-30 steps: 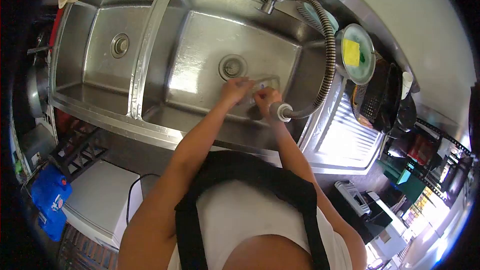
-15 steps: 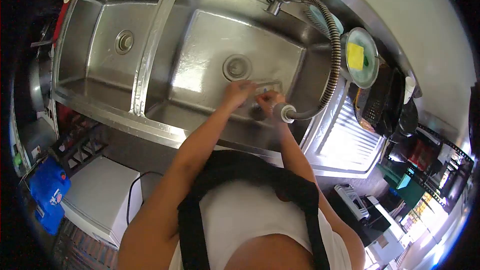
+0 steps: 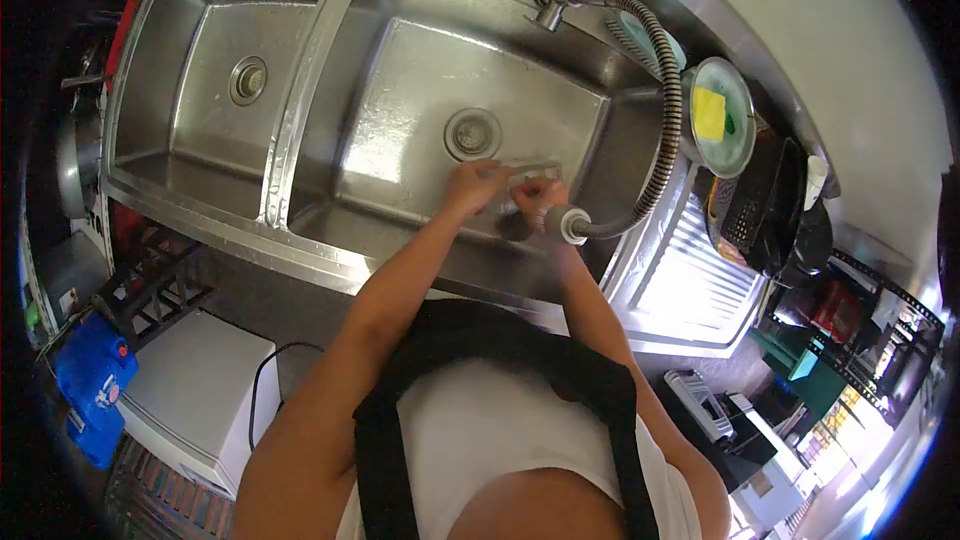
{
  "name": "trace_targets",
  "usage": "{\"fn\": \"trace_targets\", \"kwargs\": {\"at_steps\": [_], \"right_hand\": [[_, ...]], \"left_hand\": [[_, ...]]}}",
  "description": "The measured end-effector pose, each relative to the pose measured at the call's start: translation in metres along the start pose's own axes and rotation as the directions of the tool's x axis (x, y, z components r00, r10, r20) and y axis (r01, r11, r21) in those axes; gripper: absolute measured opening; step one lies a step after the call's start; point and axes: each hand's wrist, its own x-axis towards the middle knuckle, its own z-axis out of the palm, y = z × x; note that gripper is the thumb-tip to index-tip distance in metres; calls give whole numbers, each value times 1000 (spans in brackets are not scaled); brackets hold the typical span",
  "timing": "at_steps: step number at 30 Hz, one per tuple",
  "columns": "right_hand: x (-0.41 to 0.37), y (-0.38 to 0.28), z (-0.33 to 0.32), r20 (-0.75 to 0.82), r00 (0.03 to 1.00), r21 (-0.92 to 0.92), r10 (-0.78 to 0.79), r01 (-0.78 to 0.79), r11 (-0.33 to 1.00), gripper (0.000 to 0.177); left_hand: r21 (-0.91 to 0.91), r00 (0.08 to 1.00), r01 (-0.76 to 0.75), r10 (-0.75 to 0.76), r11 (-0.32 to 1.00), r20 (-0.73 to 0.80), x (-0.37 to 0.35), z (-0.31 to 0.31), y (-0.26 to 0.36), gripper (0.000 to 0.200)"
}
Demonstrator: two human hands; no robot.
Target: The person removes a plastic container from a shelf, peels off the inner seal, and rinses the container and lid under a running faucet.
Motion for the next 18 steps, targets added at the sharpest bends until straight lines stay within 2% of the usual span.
{"fn": "trace_targets", "kwargs": {"at_steps": [5, 6, 7, 8, 9, 10, 11, 12, 14, 15, 17, 18], "right_hand": [[3, 11, 4, -37, 999, 9, 16, -16, 1000, 24], [3, 20, 1, -39, 999, 8, 11, -11, 1000, 24], [4, 43, -2, -1, 997, -57, 76, -76, 995, 25], [11, 65, 4, 29, 990, -123, 136, -131, 984, 26], [17, 97, 24, 30, 991, -125, 134, -130, 984, 26], [21, 137, 49, 2, 999, 99, 33, -33, 995, 23], [22, 123, 47, -51, 996, 314, -67, 79, 946, 21], [13, 111, 43, -44, 998, 232, -52, 61, 971, 21], [-15, 4, 1, -31, 999, 63, -23, 24, 998, 22], [-16, 8, 2, -38, 999, 65, -21, 23, 998, 22], [-15, 16, 3, -81, 986, 86, -146, 153, 984, 23], [-14, 20, 4, -81, 986, 86, -146, 153, 985, 23]], "left_hand": [[-24, 1000, 17, -17, 1000, 12, 7, 5, -17, 47], [89, 991, -122, 127, 989, -52, 12, 10, -30, 47], [208, 957, -247, 272, 946, -99, 16, 13, -39, 48], [209, 954, -254, 280, 945, -107, 16, 7, -31, 48], [182, 990, -129, 137, 975, -32, 9, 3, -18, 44], [164, 999, 5, -14, 987, 50, 1, 2, -10, 41], [159, 999, 6, -14, 987, 48, 0, 2, -4, 41], [150, 997, 39, -48, 988, 61, -2, 2, 0, 43], [149, 993, 75, -88, 986, 81, -6, 4, -1, 46], [157, 988, 99, -116, 983, 102, -5, 5, 1, 48], [166, 982, 123, -144, 979, 123, 0, 9, -6, 51], [215, 999, -21, 11, 976, 49, 1, 11, -12, 53]]}}
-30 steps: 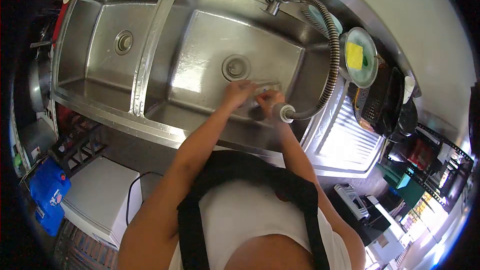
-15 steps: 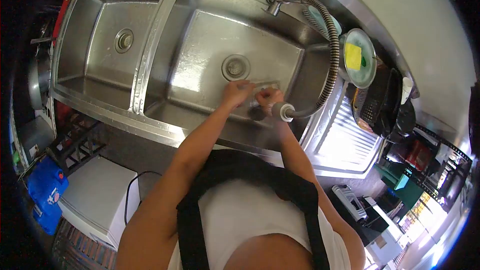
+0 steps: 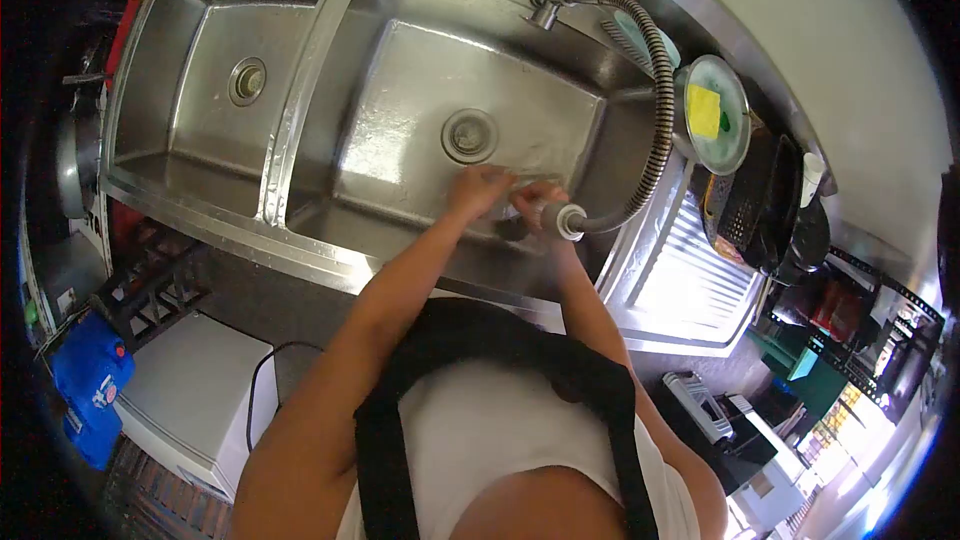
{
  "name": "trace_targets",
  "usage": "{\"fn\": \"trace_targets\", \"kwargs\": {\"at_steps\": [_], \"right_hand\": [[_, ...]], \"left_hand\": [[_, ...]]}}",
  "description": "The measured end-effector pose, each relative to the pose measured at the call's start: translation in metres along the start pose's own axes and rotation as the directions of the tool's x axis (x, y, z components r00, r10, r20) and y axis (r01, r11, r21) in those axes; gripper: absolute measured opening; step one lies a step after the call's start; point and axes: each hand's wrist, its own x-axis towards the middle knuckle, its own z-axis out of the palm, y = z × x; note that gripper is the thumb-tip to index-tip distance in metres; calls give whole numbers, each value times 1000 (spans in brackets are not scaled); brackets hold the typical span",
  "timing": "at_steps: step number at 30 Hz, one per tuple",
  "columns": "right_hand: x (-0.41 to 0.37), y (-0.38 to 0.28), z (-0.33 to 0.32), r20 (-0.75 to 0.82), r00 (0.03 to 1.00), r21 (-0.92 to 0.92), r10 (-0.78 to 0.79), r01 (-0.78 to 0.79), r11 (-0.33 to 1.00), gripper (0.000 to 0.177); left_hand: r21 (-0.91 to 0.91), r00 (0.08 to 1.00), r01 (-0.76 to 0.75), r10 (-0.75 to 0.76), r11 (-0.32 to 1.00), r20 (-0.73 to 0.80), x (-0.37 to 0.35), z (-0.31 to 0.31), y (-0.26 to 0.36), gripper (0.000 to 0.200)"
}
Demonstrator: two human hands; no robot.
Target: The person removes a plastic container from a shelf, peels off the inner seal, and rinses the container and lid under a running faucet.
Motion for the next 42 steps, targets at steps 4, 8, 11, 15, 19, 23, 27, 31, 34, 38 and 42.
{"fn": "trace_targets", "kwargs": {"at_steps": [4, 8, 11, 15, 19, 23, 27, 31, 34, 38, 42], "right_hand": [[7, 32, 15, 46, 998, -25, 39, -38, 999, 22], [7, 42, 6, -27, 994, -124, -108, 104, 987, 18], [2, 57, 19, -138, 986, 187, -93, 119, 975, 15], [6, 76, 35, -162, 971, 11, -176, 180, 984, 15], [11, 109, 31, 62, 993, 108, 99, -106, 988, 23], [20, 29, 4, -75, 826, -408, -559, 486, 773, 54], [8, 14, -5, 77, 966, -115, -248, 255, 960, 64], [12, -7, -5, 88, 987, -198, -131, 146, 969, 74], [10, -23, 1, -1, 998, -132, -63, 62, 989, 84], [10, -3, 27, -106, 994, 65, 31, -24, 998, 90], [41, 9, -50, 522, 852, 289, 35, -215, 933, 80]], "left_hand": [[64, 998, -60, 62, 996, -33, 3, 3, -4, 54], [111, 990, -124, 130, 986, -46, 3, 0, 0, 52], [21, 1000, 21, -21, 1000, 11, -1, -4, 7, 48], [-28, 1000, -17, 17, 999, -6, 8, 0, -6, 49], [-45, 1000, 18, -17, 999, 9, 7, -3, -4, 48], [-109, 998, 43, -37, 993, 53, 12, -5, -5, 41], [-37, 950, -22, 32, 999, 311, 37, -23, -2, 42], [-366, 936, 229, -101, 902, 337, 62, -35, -12, 66], [-427, 937, 231, -82, 874, 340, 33, -38, 2, 87], [-363, 961, 94, 11, 927, 276, -2, -14, 1, 99], [-491, 968, 80, 50, 867, 245, 8, -3, -19, 102]]}}
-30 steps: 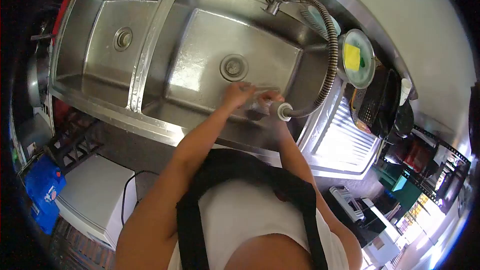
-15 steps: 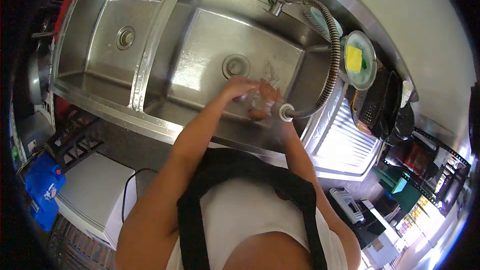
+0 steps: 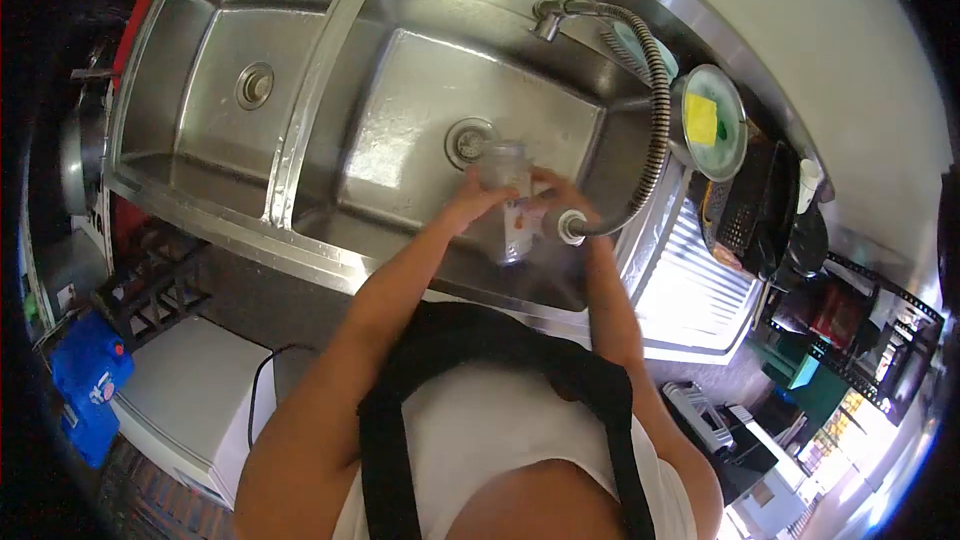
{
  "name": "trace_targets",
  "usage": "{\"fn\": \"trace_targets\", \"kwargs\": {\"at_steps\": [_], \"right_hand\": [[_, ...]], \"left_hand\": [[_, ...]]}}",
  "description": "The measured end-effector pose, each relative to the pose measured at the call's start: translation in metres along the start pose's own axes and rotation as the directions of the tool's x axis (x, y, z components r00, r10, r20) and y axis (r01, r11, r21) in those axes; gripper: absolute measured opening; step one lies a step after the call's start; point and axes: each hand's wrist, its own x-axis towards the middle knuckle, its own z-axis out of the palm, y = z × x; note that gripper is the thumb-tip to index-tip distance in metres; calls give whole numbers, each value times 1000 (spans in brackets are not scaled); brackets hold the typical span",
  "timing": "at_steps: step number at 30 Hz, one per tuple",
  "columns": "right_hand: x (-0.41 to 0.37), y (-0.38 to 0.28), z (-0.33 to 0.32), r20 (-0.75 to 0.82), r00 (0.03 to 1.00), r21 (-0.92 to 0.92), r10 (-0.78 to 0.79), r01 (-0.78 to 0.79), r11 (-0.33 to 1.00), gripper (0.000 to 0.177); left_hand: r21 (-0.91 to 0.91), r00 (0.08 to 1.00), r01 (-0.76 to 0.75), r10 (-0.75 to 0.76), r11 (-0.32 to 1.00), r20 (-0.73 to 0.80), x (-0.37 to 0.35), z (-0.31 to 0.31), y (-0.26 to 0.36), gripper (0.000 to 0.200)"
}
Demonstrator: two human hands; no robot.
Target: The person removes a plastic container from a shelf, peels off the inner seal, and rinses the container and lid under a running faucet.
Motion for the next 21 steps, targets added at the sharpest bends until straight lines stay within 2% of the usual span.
{"fn": "trace_targets", "kwargs": {"at_steps": [1, 2, 3, 4, 5, 6, 7, 8, 10, 12, 14, 16, 17, 19, 21], "right_hand": [[12, 19, -25, 81, 990, 72, 118, -124, 990, 76], [28, 8, -44, -70, 994, -115, 85, -93, 989, 71], [43, -12, -59, -212, 977, -301, 23, -88, 950, 67], [57, -37, -64, -292, 956, -19, -15, 9, 1000, 61], [70, -64, -63, -375, 927, 255, -26, 130, 958, 56], [79, -93, -61, -346, 936, 388, -60, 201, 899, 53], [88, -112, -60, -319, 942, 515, -100, 261, 817, 51], [103, -116, -63, -313, 944, 516, -104, 261, 816, 51], [129, -128, -62, -212, 955, 528, -207, 290, 799, 53], [134, -131, -59, -213, 954, 545, -212, 296, 784, 50], [136, -134, -56, -222, 952, 559, -209, 300, 773, 47], [139, -133, -55, -185, 975, 745, -126, 223, 629, 33], [143, -133, -56, -180, 976, 744, -124, 218, 632, 33], [152, -136, -59, -74, 984, 930, -160, 127, 346, 31], [153, -133, -59, -62, 982, 951, -179, 113, 287, 30]], "left_hand": [[-12, 998, -63, 63, 998, 28, 3, -1, -6, 99], [-25, 990, -128, 129, 992, 56, 4, -1, -8, 96], [-24, 990, -129, 130, 991, 55, 2, 2, -5, 96], [-23, 993, -93, 94, 995, 75, -3, 6, 4, 93], [-21, 994, -57, 58, 998, 94, -9, 10, 14, 91], [-21, 994, -57, 59, 998, 93, -15, 14, 24, 91], [-97, 986, -45, 60, 994, 156, -22, 17, 35, 89], [-173, 974, -30, 67, 984, 214, -25, 17, 39, 87], [-148, 984, -38, 63, 988, 168, -24, 16, 36, 87], [-126, 991, -42, 58, 991, 121, -22, 11, 32, 86], [-173, 979, -68, 100, 983, 180, -25, 11, 36, 86], [-173, 985, -60, 87, 983, 151, -25, 11, 32, 85], [-165, 990, -49, 71, 985, 126, -26, 12, 30, 83], [-167, 993, -17, 35, 986, 109, -33, 14, 35, 76], [-160, 995, 16, -1, 987, 97, -30, 13, 32, 69]]}}
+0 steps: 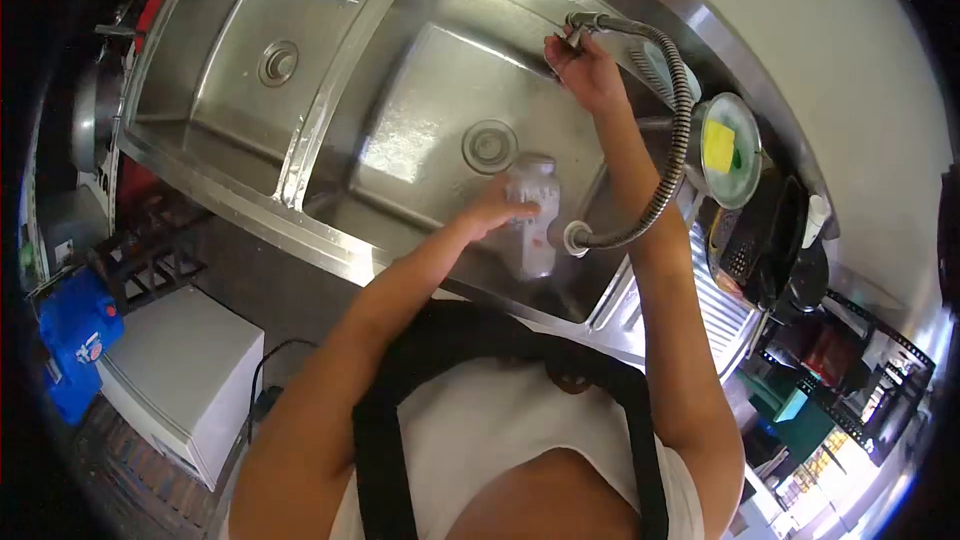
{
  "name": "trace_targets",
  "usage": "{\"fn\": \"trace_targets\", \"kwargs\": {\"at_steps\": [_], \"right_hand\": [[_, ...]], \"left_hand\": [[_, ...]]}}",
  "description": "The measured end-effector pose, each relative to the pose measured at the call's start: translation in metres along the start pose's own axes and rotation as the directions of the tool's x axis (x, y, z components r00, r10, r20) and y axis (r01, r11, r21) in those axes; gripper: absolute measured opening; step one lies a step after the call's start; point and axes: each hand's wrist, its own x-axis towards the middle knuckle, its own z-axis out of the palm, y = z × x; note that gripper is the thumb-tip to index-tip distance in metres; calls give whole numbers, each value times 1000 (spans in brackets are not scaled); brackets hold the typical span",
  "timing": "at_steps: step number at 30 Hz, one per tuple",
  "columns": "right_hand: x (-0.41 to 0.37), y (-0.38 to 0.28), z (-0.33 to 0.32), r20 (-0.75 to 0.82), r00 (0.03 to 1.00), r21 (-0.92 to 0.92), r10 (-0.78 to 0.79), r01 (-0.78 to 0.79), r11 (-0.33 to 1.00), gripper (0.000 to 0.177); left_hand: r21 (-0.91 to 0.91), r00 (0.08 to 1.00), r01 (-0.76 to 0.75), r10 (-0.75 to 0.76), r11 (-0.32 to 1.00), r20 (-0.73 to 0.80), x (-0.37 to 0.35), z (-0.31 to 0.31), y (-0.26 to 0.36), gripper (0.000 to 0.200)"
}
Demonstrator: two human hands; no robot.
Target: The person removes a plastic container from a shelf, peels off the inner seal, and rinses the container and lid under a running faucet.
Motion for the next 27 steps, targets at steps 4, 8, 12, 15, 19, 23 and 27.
{"fn": "trace_targets", "kwargs": {"at_steps": [4, 8, 12, 15, 19, 23, 27], "right_hand": [[6, 14, -8, 248, 966, 312, -79, -3, 950, 33], [6, 13, -11, 346, 936, 251, -68, -23, 968, 36], [11, 14, -16, 372, 926, 295, -66, -50, 954, 37], [0, 17, -5, 198, 980, 227, -38, -8, 974, 38], [-45, 28, -8, -152, 988, -184, -35, 7, 983, 43], [-115, 62, -82, -168, 984, -428, -65, -13, 904, 50], [-170, 123, -167, 202, 976, -977, 82, 206, -49, 58]], "left_hand": [[-10, 981, -123, 123, 992, 147, 10, -5, -13, 77], [37, 997, -49, 47, 998, 68, 3, -1, -11, 88], [52, 991, -22, 14, 998, 136, -3, 1, 3, 89], [71, 988, 22, -32, 997, 151, 8, -5, -11, 86], [32, 991, -5, 1, 999, 137, 0, -8, 7, 85], [-39, 976, 124, -129, 991, -177, -1, -32, 7, 86], [-119, 976, -6, -20, 993, -215, -15, -57, 22, 84]]}}
